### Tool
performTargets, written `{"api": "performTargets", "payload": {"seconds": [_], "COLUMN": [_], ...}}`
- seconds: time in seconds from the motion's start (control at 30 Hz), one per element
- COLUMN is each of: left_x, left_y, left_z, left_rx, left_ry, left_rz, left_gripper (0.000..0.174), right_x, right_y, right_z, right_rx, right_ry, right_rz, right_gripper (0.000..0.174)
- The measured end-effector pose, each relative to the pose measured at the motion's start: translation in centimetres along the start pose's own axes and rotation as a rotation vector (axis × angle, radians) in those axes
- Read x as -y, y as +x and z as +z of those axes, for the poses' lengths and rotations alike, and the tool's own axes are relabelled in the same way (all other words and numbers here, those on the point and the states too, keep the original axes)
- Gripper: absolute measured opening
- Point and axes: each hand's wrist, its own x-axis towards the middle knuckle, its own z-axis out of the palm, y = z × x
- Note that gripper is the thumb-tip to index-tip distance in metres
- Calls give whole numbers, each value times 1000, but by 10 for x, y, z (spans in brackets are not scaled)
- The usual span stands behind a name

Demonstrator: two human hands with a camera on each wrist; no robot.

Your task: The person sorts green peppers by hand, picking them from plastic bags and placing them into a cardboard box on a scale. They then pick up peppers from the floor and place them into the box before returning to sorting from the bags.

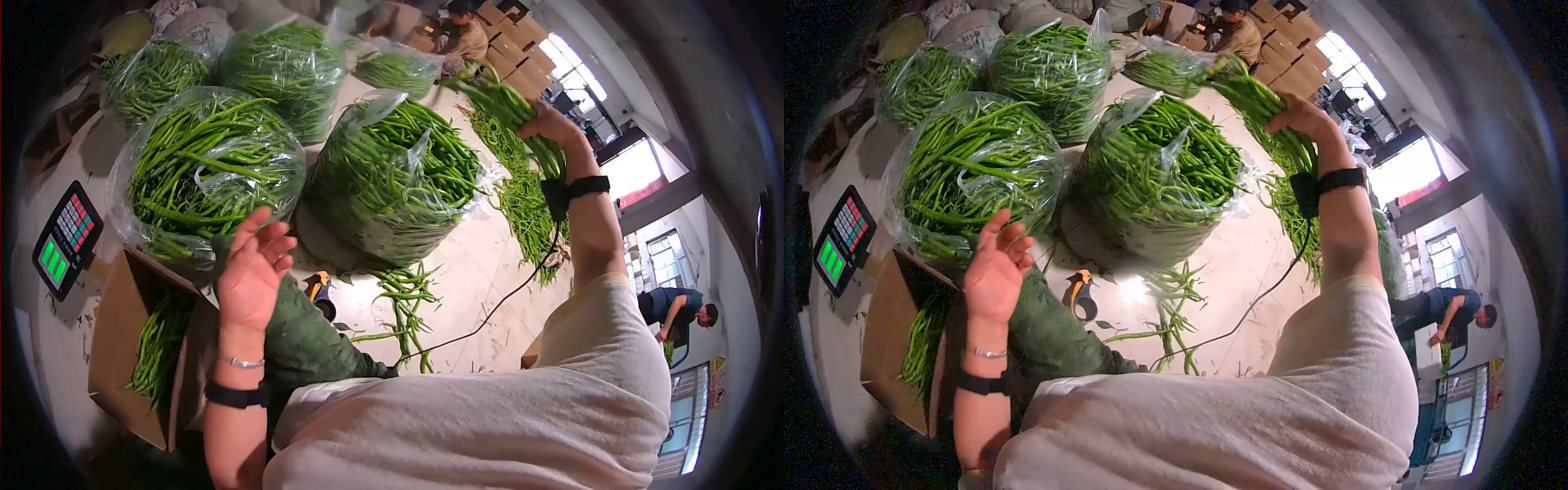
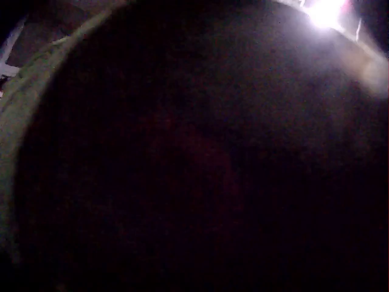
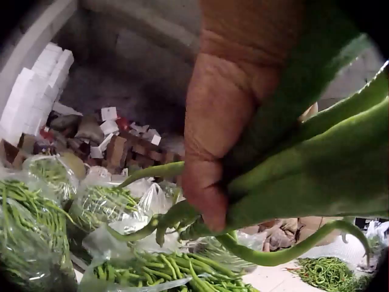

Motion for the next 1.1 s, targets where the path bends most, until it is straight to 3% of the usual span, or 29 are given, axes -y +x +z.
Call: {"api": "performTargets", "payload": {"seconds": [0.13, 0.2, 0.23, 0.3, 0.37, 0.47, 0.5, 0.53, 0.57, 0.63, 0.7, 0.87, 0.93, 1.03, 1.1], "left_x": [-36, -60, -74, -104, -132, -174, -185, -195, -205, -223, -236, -265, -271, -288, -296], "left_y": [-46, -72, -88, -124, -163, -226, -245, -263, -280, -304, -316, -322, -321, -316, -316], "left_z": [-3, -9, -12, -13, -13, -20, -22, -26, -31, -42, -44, -43, -42, -53, -65], "left_rx": [30, -20, -27, -71, -85, -153, -142, -193, -224, -168, -177, -109, -101, -48, -55], "left_ry": [3, 44, 25, 60, 115, 167, 184, 173, 184, 171, 104, -49, -108, 25, 13], "left_rz": [188, 310, 360, 491, 651, 845, 904, 956, 985, 1054, 1077, 1087, 1105, 1144, 1145], "left_gripper": [53, 51, 47, 45, 46, 45, 43, 43, 43, 41, 35, 24, 24, 24, 24], "right_x": [53, 100, 132, 205, 275, 356, 380, 404, 425, 477, 514, 559, 560, 541, 543], "right_y": [-10, -10, -13, -31, -50, -58, -66, -72, -88, -98, -114, -162, -171, -173, -159], "right_z": [-4, 5, 11, 24, 44, 90, 105, 125, 143, 186, 234, 359, 407, 454, 452], "right_rx": [4, 40, 54, -118, 178, 341, 394, 260, 223, 560, 664, 614, 623, 622, 704], "right_ry": [276, 310, 321, -209, -30, -10, -17, -136, -176, -239, -385, -715, -660, -189, -23], "right_rz": [-140, -392, -427, -858, -974, -1249, -1288, -1429, -1466, -1535, -1558, -1684, -1664, -1667, -1678], "right_gripper": [75, 77, 77, 79, 78, 78, 78, 78, 76, 72, 65, 67, 72, 69, 66]}}
